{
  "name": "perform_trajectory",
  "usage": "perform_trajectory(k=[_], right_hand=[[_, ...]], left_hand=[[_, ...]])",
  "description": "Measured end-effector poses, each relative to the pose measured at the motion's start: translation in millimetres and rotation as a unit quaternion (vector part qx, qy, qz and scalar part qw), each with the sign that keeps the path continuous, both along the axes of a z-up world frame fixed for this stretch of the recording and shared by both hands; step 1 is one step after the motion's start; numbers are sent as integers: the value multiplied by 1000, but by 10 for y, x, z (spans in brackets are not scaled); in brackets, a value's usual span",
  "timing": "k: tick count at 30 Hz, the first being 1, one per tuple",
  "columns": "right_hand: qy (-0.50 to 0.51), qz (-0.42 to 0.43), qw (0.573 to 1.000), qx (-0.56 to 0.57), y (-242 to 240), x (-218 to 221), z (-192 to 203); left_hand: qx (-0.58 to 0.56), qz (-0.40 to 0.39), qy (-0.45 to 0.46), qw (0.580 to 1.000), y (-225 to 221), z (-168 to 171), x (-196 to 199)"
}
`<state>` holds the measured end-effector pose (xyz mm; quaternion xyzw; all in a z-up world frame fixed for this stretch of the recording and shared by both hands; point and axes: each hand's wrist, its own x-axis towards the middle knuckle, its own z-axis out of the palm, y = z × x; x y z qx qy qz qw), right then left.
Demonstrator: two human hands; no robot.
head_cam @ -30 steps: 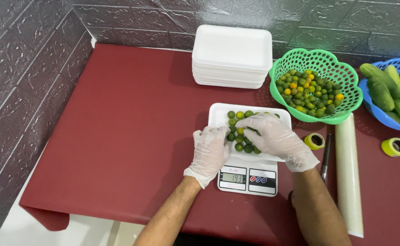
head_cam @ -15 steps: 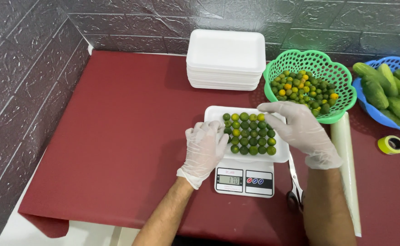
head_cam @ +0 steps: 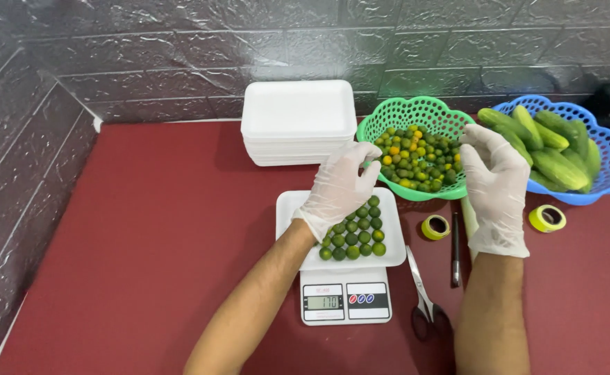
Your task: The person places small green citrus fruits one by one from a green basket onto a white tray on a digital scale. The person arranges the fruits in rows and adjusts their positions to reach a target weight.
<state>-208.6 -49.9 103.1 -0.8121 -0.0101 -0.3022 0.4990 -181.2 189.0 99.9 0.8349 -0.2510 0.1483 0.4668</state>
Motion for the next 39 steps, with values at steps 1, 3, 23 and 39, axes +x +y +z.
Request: perform_trajectory(k=[1, 3, 23, 39], right_hand=[[-2, -4, 1000, 0, -31, 41, -42], [18, -23, 999, 19, -86, 117, -133], [297, -85, 921, -236, -241, 723, -1248], [356, -53, 900, -245, -167, 760, -1181]], left_hand=[[0, -4, -2, 1000, -97, -57, 121], [-9, -43, 10, 999, -289, -179, 355], [257, -70, 139, 954, -1063, -808, 1477], [421, -115, 125, 891, -958, -487, 1237]])
